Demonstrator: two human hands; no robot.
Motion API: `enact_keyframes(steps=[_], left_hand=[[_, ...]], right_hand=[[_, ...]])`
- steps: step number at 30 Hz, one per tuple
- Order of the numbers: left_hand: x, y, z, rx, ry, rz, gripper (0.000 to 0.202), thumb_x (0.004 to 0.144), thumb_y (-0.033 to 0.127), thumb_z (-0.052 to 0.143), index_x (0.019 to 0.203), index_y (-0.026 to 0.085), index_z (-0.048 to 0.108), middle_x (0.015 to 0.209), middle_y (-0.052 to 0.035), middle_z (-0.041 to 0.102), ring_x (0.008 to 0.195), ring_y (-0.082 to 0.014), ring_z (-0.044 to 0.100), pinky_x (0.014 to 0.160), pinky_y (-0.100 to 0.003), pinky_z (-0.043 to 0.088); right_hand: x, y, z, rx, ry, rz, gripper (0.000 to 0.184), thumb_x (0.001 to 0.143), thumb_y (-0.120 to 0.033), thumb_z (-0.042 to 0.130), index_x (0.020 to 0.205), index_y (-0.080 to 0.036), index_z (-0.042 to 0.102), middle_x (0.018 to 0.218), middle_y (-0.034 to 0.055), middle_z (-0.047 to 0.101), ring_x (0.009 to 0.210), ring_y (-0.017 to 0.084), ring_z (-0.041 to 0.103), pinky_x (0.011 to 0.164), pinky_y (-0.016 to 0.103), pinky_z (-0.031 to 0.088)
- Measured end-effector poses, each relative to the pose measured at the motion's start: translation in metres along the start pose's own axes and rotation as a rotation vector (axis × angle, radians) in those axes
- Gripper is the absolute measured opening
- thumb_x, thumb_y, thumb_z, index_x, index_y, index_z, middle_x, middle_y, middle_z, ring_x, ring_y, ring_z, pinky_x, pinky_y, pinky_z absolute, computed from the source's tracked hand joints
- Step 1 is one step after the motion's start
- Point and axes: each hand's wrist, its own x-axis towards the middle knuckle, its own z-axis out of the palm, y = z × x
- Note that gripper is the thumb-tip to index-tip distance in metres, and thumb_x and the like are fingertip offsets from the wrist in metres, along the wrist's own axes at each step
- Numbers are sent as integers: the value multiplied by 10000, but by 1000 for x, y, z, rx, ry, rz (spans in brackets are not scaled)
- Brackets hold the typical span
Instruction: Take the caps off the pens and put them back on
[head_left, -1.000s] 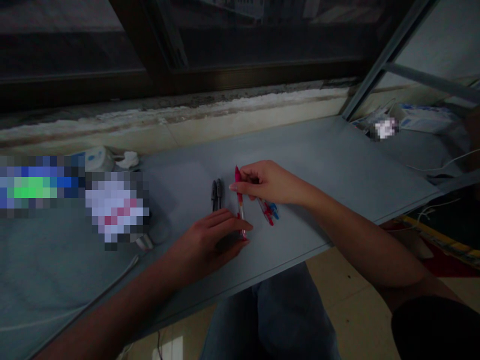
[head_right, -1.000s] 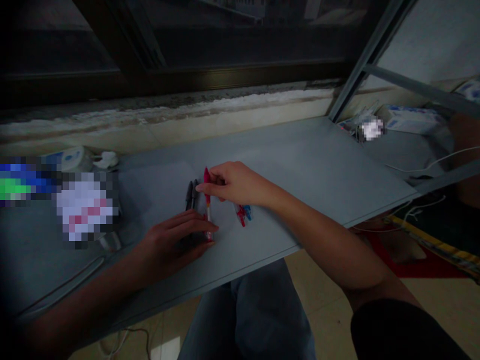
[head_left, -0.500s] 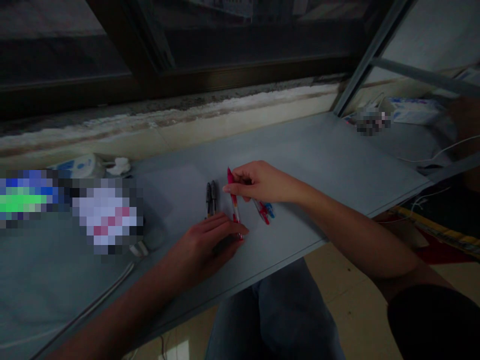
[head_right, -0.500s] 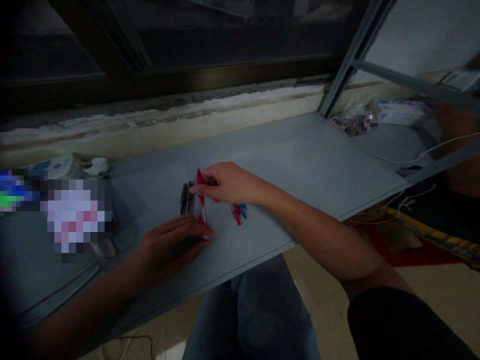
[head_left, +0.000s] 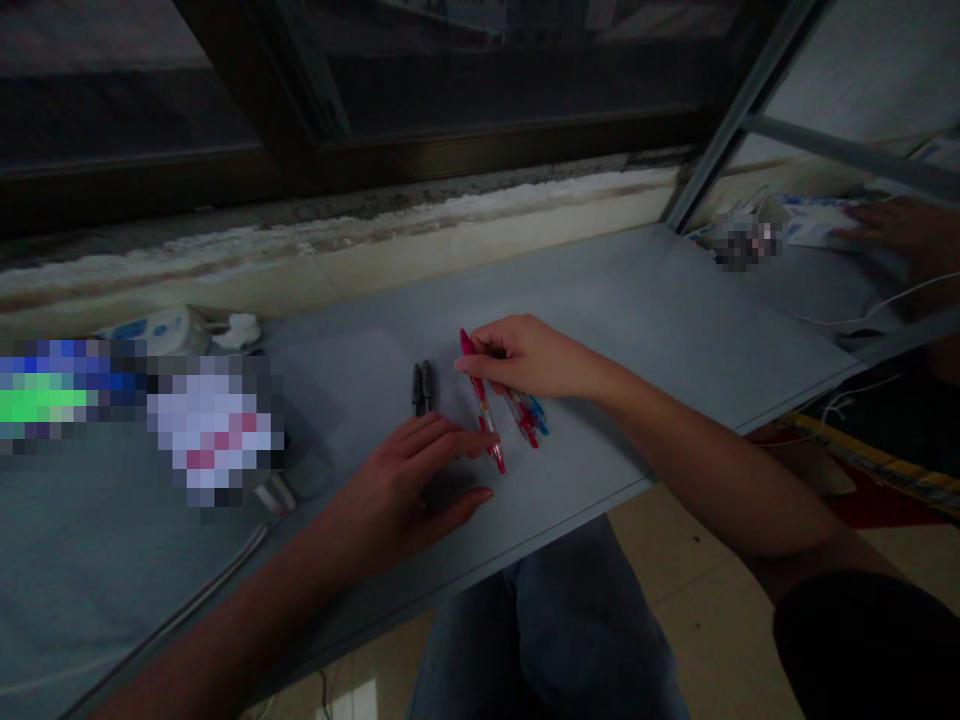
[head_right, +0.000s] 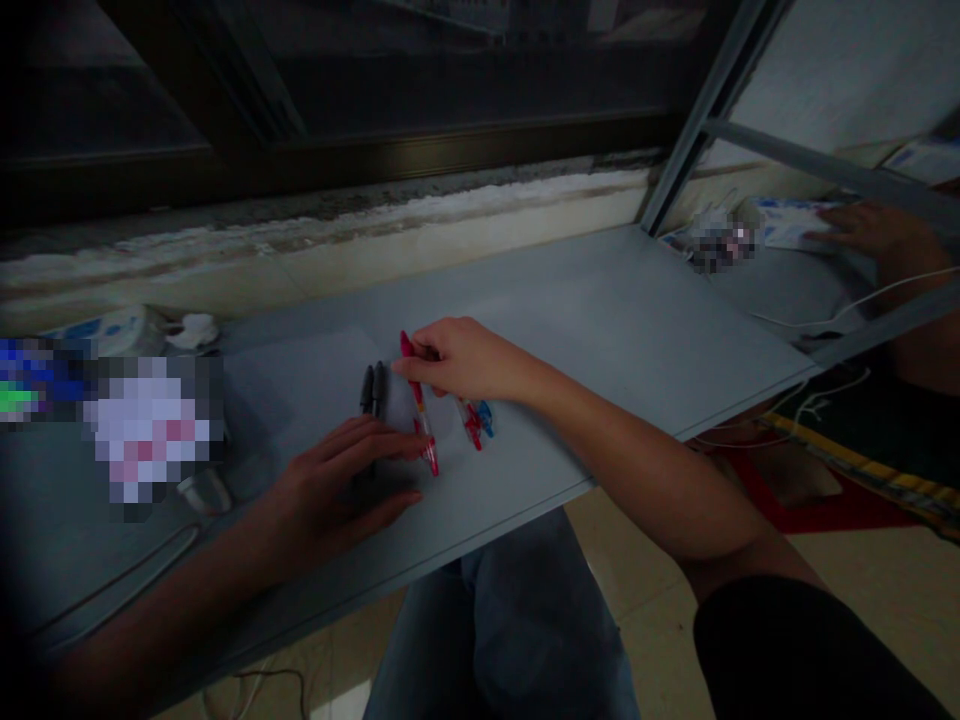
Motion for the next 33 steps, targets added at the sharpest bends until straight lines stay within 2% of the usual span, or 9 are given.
enact_keyframes(steps=[4,11,16,21,27,33], left_hand=[[3,0,2,113,29,43,342,1000,277,690,1320,193,603,1053,-63,698,927,-209,655,834,-361,545],[-2,1,5,115,59,85,146,1030,180,627,1175,179,637,984,-60,689,903,-192,652,815,-327,557],[-1,-1,5,48,8,68,138,1045,177,600,1179,165,631,983,-62,681,873,-176,654,770,-302,565],[1,2,1,1,-5,90,120,1070,164,557,1167,169,626,993,-60,703,906,-172,660,794,-295,568],[-1,0,2,-3,-40,59,227,1063,202,586,1287,178,611,1076,-79,694,972,-184,670,832,-308,575],[-1,0,3,31,-9,75,143,1058,141,551,1174,168,631,1015,-70,706,915,-178,664,799,-305,573]], right_hand=[[0,0,5,42,6,6,396,990,-446,609,724,-155,566,595,-18,589,532,86,489,614,255,358],[-3,-7,11,122,42,-32,486,962,-585,600,724,-163,570,593,-16,582,516,83,447,578,257,346],[-3,-6,10,95,18,-24,474,966,-568,609,739,-152,600,593,-12,586,518,83,460,581,258,347],[-3,-3,9,98,-5,-20,475,969,-566,608,754,-143,611,601,-10,593,516,80,467,576,254,345],[-3,-2,7,89,4,-25,495,958,-592,607,734,-151,588,595,-9,594,516,83,468,585,252,355],[-5,-7,5,98,7,-23,485,964,-587,602,758,-148,603,607,-8,598,526,88,479,587,256,358]])
